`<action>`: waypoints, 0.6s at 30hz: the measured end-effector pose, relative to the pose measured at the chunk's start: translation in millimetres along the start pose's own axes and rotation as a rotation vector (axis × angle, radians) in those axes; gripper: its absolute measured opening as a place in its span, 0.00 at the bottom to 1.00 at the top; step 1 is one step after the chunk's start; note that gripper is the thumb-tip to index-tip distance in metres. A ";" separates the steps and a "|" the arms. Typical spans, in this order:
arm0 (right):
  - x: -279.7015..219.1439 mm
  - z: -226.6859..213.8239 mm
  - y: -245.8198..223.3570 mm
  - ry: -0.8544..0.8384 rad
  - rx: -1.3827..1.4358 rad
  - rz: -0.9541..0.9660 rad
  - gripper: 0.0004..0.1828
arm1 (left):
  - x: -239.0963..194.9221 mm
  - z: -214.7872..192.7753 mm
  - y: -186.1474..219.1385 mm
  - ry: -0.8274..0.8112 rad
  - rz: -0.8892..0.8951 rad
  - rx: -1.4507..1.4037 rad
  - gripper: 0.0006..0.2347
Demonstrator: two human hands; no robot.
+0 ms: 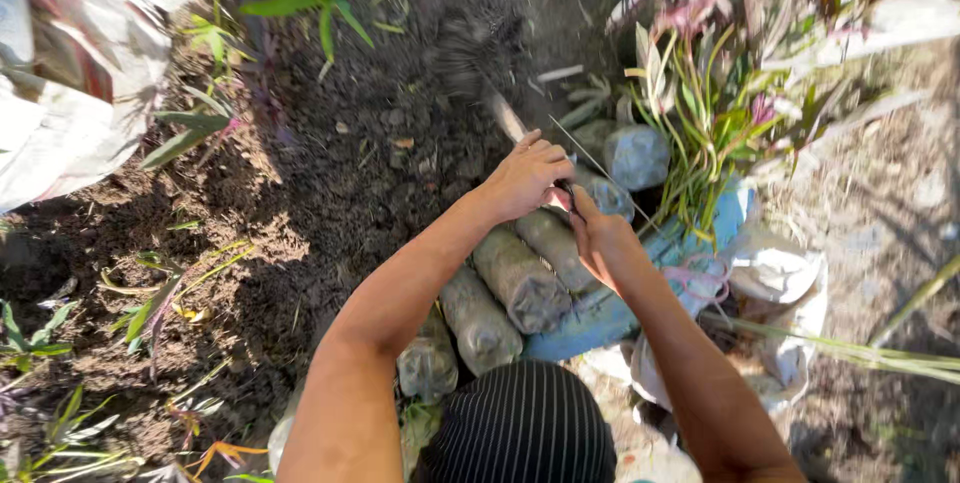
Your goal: The person is planting seedlings into soil-filled plastic bottles, then uses scissors to prune other plant cuttings.
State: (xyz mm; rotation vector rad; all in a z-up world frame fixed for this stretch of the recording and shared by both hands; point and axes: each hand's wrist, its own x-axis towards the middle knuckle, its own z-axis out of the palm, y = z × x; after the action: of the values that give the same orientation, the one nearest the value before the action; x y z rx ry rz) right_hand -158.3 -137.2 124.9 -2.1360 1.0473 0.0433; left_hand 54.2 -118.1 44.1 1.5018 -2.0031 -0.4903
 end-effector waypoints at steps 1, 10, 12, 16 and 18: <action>-11.3 -5.5 -6.2 -0.068 0.046 0.072 0.15 | -3.0 -2.1 14.1 -0.008 0.001 -0.003 0.14; -2.7 24.6 8.3 -0.063 0.734 0.477 0.18 | 7.7 40.0 -20.4 -0.223 0.071 -0.412 0.15; 33.4 57.3 13.8 0.035 0.737 0.329 0.18 | 15.5 37.0 -59.1 -0.237 0.010 -0.421 0.15; 12.8 72.8 38.7 0.063 0.381 -0.016 0.19 | -16.8 29.1 -28.3 -0.103 0.000 -0.294 0.16; 22.8 63.9 43.2 0.113 0.059 -0.083 0.22 | -6.8 -0.9 -12.1 0.036 0.054 -0.262 0.18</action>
State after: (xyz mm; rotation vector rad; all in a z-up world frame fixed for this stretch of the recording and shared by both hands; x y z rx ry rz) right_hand -155.4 -128.8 44.9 -2.1464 1.0107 -0.1470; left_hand 65.0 -115.2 35.9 1.2846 -1.8643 -0.6701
